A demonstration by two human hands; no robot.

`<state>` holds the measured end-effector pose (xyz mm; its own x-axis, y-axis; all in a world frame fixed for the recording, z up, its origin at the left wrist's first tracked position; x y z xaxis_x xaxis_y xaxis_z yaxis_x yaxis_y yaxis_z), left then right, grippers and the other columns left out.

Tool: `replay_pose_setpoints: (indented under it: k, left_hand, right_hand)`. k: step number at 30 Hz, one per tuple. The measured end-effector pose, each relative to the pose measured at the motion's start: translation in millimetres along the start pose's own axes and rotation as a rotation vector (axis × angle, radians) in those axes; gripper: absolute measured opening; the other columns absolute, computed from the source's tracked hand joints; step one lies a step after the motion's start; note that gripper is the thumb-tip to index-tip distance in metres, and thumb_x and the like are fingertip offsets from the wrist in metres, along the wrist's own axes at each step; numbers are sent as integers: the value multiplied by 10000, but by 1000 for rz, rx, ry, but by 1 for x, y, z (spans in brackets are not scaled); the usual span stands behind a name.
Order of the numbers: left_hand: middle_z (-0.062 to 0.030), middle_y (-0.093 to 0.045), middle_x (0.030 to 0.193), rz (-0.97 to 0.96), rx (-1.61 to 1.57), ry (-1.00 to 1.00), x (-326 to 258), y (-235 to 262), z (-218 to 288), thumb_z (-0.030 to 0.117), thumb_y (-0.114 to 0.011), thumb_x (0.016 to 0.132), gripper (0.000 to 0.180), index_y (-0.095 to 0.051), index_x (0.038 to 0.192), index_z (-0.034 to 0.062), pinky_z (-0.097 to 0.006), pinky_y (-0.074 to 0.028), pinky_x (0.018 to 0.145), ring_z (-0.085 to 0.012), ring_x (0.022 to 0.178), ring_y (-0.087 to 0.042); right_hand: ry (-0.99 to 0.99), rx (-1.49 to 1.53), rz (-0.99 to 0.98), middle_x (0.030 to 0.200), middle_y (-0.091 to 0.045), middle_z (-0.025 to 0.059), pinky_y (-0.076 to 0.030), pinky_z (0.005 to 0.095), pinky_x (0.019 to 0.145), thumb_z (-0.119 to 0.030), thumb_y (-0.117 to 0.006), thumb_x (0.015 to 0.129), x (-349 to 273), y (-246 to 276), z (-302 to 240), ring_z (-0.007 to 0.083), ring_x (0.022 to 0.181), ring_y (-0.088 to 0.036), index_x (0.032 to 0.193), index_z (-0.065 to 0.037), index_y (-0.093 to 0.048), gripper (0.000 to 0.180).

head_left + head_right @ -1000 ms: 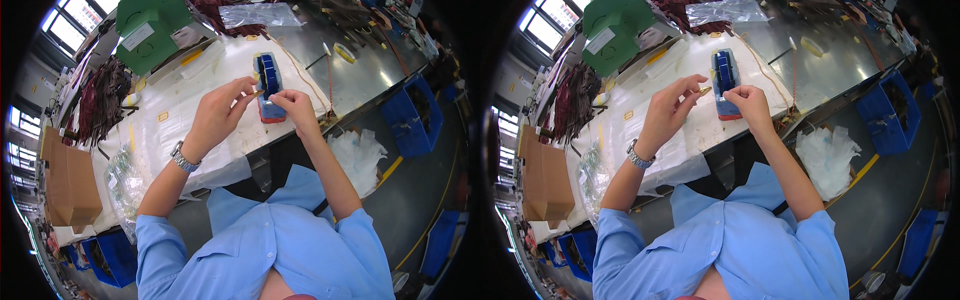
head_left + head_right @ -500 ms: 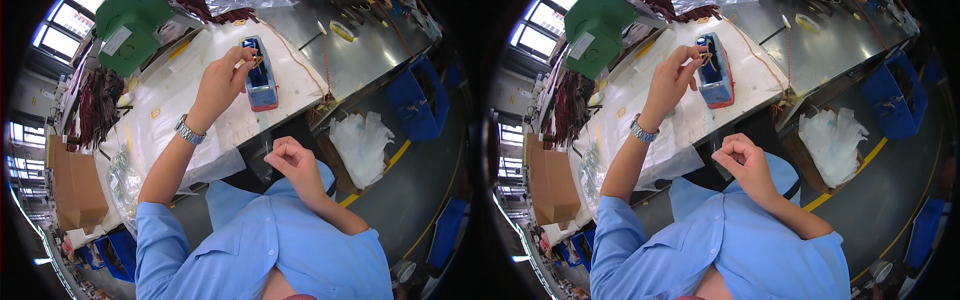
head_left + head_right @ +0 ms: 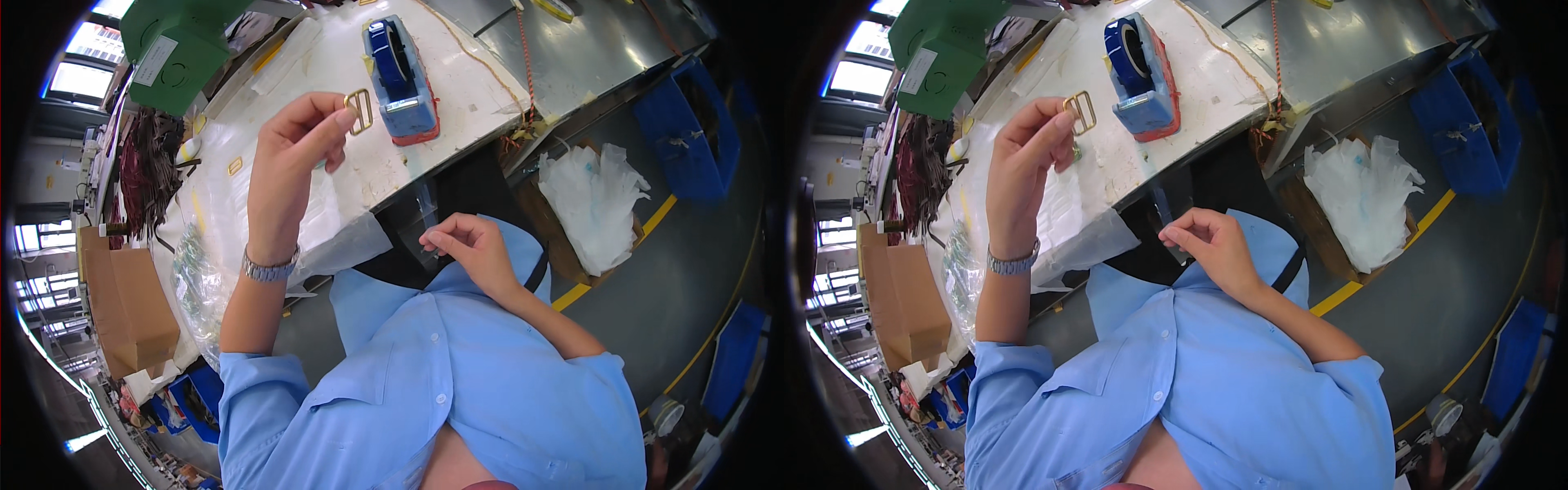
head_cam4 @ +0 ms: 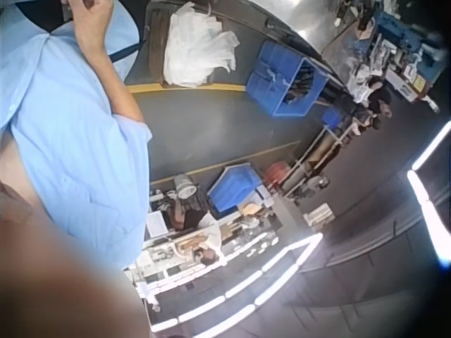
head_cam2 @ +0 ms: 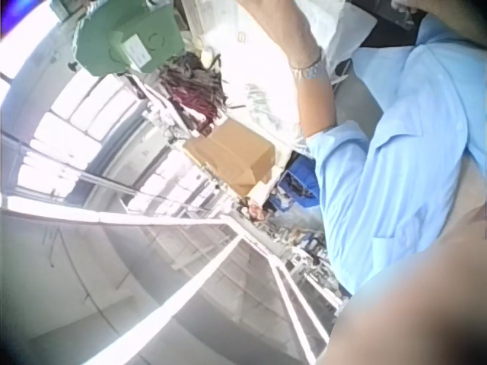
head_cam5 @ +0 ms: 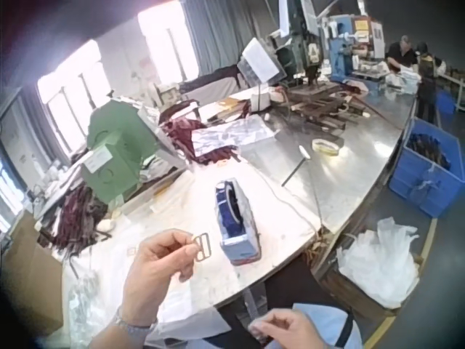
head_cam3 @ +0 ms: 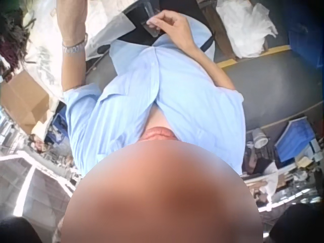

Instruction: Applying protective blue tape to gold-colored metal buckles at a workbench.

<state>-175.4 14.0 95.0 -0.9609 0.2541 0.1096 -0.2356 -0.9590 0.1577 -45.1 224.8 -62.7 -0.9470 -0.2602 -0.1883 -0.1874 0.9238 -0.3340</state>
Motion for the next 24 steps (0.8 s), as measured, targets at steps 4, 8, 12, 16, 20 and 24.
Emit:
replay_pose_setpoints:
  k: [4,8,12,16,20,24]
  left_hand:
    - [-9,-709,843,-95,-176,433,-70,-29,-30,142,-729,1060,154,-734,1044,-12,-221,-503,580,-56,675,-638]
    - [-5,-722,849,-90,-189,505,-102,-47,-48,150,-732,1062,159,-740,1047,-7,-215,-509,594,-46,681,-635]
    - [-2,-729,847,-93,-177,512,-109,-57,-54,162,-736,1062,165,-743,1047,-3,-211,-511,603,-39,690,-632]
    - [-3,-730,851,-120,-178,498,-106,-59,-58,164,-734,1064,170,-741,1045,-5,-210,-511,609,-38,700,-633]
    - [-10,-727,848,-139,-201,497,-102,-60,-62,162,-732,1065,176,-735,1042,-12,-216,-518,612,-47,714,-642]
    - [-24,-731,847,-154,-232,521,-99,-62,-70,155,-732,1061,170,-738,1038,-14,-233,-538,612,-63,716,-655]
  right_hand:
    - [-35,67,-25,1021,-818,112,-603,259,787,-98,-688,1081,-5,-5,-6,132,903,-773,1089,19,-737,127]
    - [-58,49,-29,1022,-818,126,-614,268,794,-91,-669,1090,-8,-9,-9,145,910,-782,1113,29,-721,133]
    - [-22,29,-22,1050,-813,137,-630,293,855,-56,-649,1095,-9,-10,-9,168,954,-786,1175,50,-697,141]
    - [-19,41,-19,1077,-812,129,-630,288,890,-32,-639,1091,-13,-13,-16,166,994,-789,1198,55,-694,148]
    - [-28,45,-13,1091,-812,133,-628,288,895,-38,-635,1094,-15,-14,-19,168,1003,-790,1208,59,-688,158]
    - [-44,33,-18,1096,-813,137,-630,291,897,-37,-639,1092,-14,-14,-19,168,1004,-791,1210,66,-684,162]
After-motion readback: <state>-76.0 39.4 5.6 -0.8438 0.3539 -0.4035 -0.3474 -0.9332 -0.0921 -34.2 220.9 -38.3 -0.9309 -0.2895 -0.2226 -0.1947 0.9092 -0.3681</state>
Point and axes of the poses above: each hand's wrist, its own x-axis towards the middle knuckle, its own y-axis out of the back of the hand, z = x × y, the point moved 4 cm from there along x, towards the middle knuckle
